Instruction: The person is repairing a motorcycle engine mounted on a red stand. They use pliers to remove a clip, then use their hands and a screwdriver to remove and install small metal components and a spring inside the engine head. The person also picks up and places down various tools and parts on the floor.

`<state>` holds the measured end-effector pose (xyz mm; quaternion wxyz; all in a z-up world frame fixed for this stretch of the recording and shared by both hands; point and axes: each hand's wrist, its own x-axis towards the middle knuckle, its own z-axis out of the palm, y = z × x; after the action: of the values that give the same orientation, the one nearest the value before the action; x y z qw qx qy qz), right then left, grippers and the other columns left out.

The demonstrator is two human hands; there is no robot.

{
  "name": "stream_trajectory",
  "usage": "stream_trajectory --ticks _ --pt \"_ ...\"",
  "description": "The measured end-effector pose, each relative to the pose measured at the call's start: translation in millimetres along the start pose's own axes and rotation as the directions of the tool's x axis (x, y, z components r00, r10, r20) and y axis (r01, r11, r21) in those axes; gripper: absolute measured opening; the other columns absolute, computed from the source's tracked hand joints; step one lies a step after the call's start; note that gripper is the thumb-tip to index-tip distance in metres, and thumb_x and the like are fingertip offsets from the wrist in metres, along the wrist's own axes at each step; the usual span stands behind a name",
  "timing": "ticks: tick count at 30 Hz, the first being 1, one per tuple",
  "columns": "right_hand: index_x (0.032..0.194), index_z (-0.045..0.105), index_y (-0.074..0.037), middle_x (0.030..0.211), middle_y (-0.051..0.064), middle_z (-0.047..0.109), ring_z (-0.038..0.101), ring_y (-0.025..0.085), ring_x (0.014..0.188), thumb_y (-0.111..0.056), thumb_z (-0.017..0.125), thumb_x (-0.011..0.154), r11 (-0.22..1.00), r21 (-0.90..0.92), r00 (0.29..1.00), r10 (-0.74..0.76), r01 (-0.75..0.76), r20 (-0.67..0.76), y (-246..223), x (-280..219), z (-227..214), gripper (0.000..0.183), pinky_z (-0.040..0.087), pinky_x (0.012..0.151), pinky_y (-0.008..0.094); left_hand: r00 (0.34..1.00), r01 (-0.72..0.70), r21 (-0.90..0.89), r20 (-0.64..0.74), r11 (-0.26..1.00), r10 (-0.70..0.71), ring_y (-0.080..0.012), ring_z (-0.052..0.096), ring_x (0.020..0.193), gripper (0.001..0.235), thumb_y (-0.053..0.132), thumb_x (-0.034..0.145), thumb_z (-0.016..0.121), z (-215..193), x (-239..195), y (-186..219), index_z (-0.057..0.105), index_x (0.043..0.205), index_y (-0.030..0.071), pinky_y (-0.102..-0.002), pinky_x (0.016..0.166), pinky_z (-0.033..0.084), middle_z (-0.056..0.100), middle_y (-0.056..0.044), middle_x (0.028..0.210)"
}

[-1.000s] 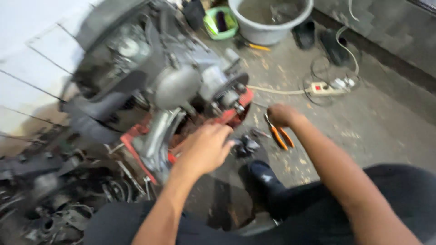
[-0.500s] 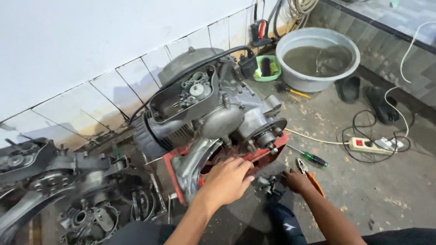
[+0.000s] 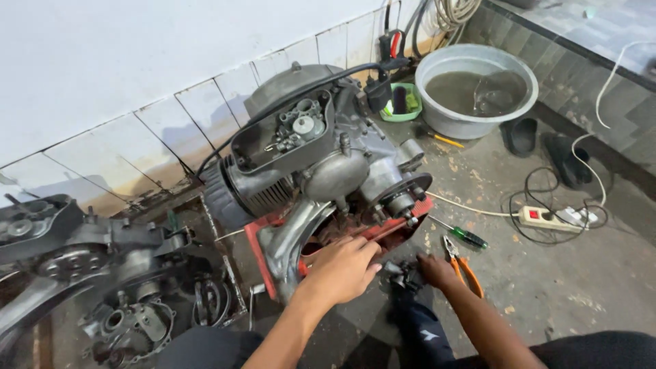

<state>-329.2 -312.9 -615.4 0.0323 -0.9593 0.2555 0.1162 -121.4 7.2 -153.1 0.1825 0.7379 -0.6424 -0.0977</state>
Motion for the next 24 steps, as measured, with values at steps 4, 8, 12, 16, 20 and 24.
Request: stream_trajectory --ticks 4,8,12,16,20,24 --pt "0.123 0.054 -0.021 0.102 0.016 0.070 0.072 0.041 0.086 -0.025 0.056 0.092 0.991 0.056 0.993 0.121 -0.121 0.013 -30 -24 -60 0.031 0.059 0.066 0.052 0.998 -0.057 -0.051 0.020 0.997 0.058 -0.0362 0.066 0.097 0.025 0.025 0.094 0.065 14 5 2 0.063 0.112 0.008 -0.050 0.080 0.052 0.069 -0.011 0.107" --pt "0.109 0.064 -0.018 0.111 0.014 0.067 0.074 0.038 0.083 -0.021 0.060 0.086 0.995 0.084 0.993 0.067 -0.058 -0.101 -18 3 -38 0.024 0.060 0.065 0.048 0.988 -0.074 -0.002 0.135 0.997 0.073 -0.0386 0.066 0.103 0.031 0.032 0.094 0.060 21 19 3 0.062 0.116 0.010 -0.053 0.083 0.055 0.068 -0.014 0.112" --pt "0.085 0.079 -0.028 0.081 0.002 0.075 0.073 0.020 0.066 -0.014 0.064 0.077 0.458 -0.662 0.764 -0.578 0.593 0.285 -34 12 -107 0.022 0.062 0.062 0.044 0.961 -0.041 0.017 0.275 0.999 0.035 -0.0378 0.066 0.113 0.039 0.038 0.096 0.057 28 29 4 0.062 0.124 0.011 -0.052 0.089 0.057 0.067 -0.016 0.121" --pt "0.066 0.071 -0.009 0.065 0.017 0.071 0.076 0.036 0.069 -0.017 0.062 0.078 0.948 0.001 0.934 -0.313 0.317 0.171 -74 -38 -231 0.017 0.058 0.055 0.047 0.932 0.014 -0.002 0.362 1.000 -0.012 -0.0379 0.066 0.113 0.039 0.039 0.096 0.057 35 32 -1 0.061 0.123 0.011 -0.053 0.089 0.057 0.067 -0.015 0.122" --pt "0.091 0.073 -0.006 0.085 0.020 0.075 0.074 0.044 0.089 -0.031 0.064 0.085 0.918 0.352 0.943 -0.266 0.184 0.201 -110 -94 -365 0.027 0.058 0.077 0.056 0.875 0.130 -0.024 0.474 0.991 -0.104 -0.0388 0.068 0.115 0.044 0.040 0.097 0.057 30 33 2 0.061 0.126 0.007 -0.054 0.094 0.056 0.071 -0.018 0.120" --pt "0.103 0.063 -0.002 0.095 0.027 0.073 0.068 0.051 0.100 -0.039 0.057 0.098 0.884 0.431 0.940 -0.285 0.182 0.188 -129 -143 -461 0.038 0.052 0.084 0.063 0.833 0.197 -0.154 0.547 0.968 -0.082 -0.0381 0.068 0.117 0.043 0.035 0.098 0.057 5 29 19 0.064 0.129 0.006 -0.053 0.095 0.055 0.074 -0.016 0.119"
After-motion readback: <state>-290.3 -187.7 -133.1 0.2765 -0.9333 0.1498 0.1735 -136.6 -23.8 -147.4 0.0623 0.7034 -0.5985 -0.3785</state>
